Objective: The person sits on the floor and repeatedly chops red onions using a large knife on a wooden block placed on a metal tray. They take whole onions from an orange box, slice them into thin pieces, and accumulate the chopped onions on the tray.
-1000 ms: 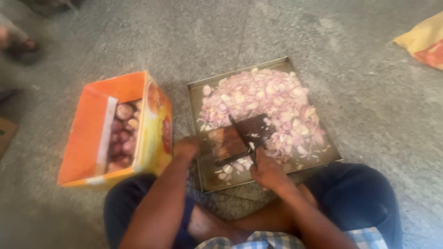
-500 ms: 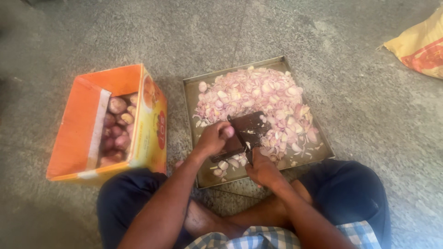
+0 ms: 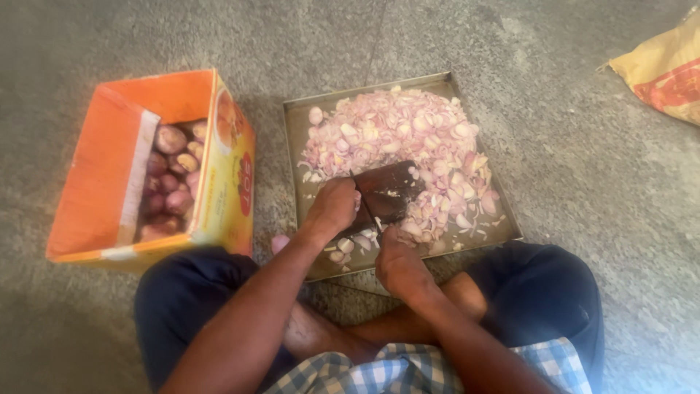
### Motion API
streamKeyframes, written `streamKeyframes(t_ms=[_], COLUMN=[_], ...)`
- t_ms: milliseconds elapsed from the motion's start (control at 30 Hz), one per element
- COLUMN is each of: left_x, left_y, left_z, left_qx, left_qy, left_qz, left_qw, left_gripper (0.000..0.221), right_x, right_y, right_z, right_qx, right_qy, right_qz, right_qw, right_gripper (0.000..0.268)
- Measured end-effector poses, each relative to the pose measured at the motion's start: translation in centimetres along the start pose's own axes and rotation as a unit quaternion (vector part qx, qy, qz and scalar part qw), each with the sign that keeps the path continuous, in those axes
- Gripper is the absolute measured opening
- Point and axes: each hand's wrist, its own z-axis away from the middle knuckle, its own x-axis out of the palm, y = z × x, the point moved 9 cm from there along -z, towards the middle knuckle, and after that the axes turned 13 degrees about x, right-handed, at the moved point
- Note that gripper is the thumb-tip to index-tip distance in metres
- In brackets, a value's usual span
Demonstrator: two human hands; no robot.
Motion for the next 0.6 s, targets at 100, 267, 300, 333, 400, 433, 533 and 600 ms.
streamKeyframes(t_ms=[100,267,300,333,400,433,533,600], left_x=[-0.5,1.2,1.0,1.4,1.8,1.8,1.7,2.0], left_y=[0.9,0.5,0.9,0.9,0.9,1.2,1.2,1.2], left_z=[-0.2,-0.4,-0.4,-0.3,-0.7,-1.0,-1.2,-0.4], left_qx=[0.069,0.047,0.057,0.045,0.025,0.026,0.029,0.036], left_qy=[0.045,-0.037,-0.020,-0.036,-0.067,-0.069,-0.080,-0.096], left_qz=[-0.015,-0.046,-0.039,-0.042,-0.047,-0.038,-0.028,-0.044], left_qw=[0.996,0.997,0.997,0.997,0.996,0.997,0.996,0.994], left_gripper=[0.010,0.016,0.019,0.021,0.025,0.026,0.026,0.022], right_x=[-0.1,-2.4,-2.6,-2.8,-4.1,-5.2,-5.1,-4.0], right_y=[0.6,-0.8,-1.1,-1.3,-2.0,-2.6,-2.3,-1.9], right_z=[0.2,0.4,0.4,0.5,0.0,-0.3,-0.9,-0.7], right_qx=[0.103,0.137,0.145,0.153,0.132,0.102,0.118,0.174], right_qy=[-0.082,-0.113,-0.119,-0.124,-0.096,-0.065,-0.145,-0.213], right_qz=[-0.043,-0.041,-0.026,-0.012,0.008,0.013,0.077,0.077], right_qw=[0.990,0.983,0.982,0.980,0.987,0.993,0.979,0.959], right_gripper=[0.051,0.056,0.056,0.056,0.048,0.040,0.041,0.043])
